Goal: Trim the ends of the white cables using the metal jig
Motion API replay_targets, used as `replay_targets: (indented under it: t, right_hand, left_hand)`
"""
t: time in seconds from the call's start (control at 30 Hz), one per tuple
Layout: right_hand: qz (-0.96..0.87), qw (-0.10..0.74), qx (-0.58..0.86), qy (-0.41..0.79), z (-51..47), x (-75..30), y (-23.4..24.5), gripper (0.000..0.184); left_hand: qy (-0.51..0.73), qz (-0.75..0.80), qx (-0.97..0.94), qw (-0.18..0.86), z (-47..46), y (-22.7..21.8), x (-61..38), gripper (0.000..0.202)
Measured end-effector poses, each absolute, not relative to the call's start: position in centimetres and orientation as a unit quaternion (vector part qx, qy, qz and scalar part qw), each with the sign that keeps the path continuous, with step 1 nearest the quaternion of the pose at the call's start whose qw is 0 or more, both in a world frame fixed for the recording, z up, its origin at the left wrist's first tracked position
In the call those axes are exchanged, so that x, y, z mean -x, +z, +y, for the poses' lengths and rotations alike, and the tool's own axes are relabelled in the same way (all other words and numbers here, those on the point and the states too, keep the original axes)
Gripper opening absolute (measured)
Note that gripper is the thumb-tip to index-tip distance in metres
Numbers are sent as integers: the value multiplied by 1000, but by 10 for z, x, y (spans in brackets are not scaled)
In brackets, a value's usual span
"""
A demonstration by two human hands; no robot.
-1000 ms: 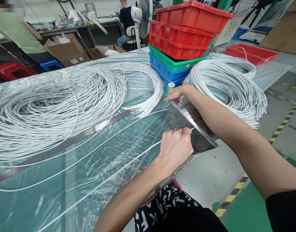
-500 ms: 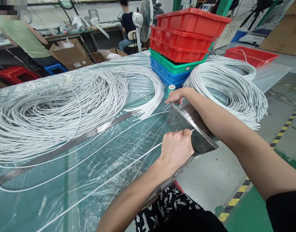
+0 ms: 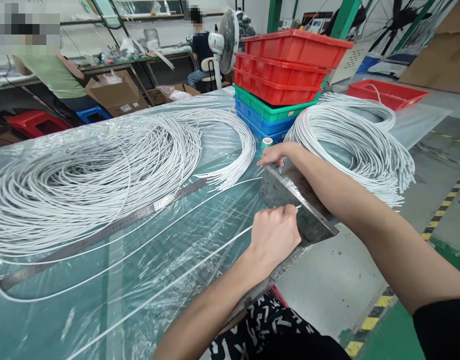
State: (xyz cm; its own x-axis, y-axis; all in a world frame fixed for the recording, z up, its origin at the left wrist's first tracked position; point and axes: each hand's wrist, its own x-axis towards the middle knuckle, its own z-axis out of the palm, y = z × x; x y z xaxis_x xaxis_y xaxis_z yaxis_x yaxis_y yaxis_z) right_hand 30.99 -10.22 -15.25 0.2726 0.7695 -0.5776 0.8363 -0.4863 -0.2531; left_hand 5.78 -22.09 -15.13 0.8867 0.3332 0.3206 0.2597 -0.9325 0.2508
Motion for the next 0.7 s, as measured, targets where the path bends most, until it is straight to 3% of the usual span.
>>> replay_targets:
  t: [0.7]
  right_hand:
    - [491,58,-803,-333,-105,-300,-146,49]
  left_hand:
    - [177,156,-966,101,-220,-153,-56,20]
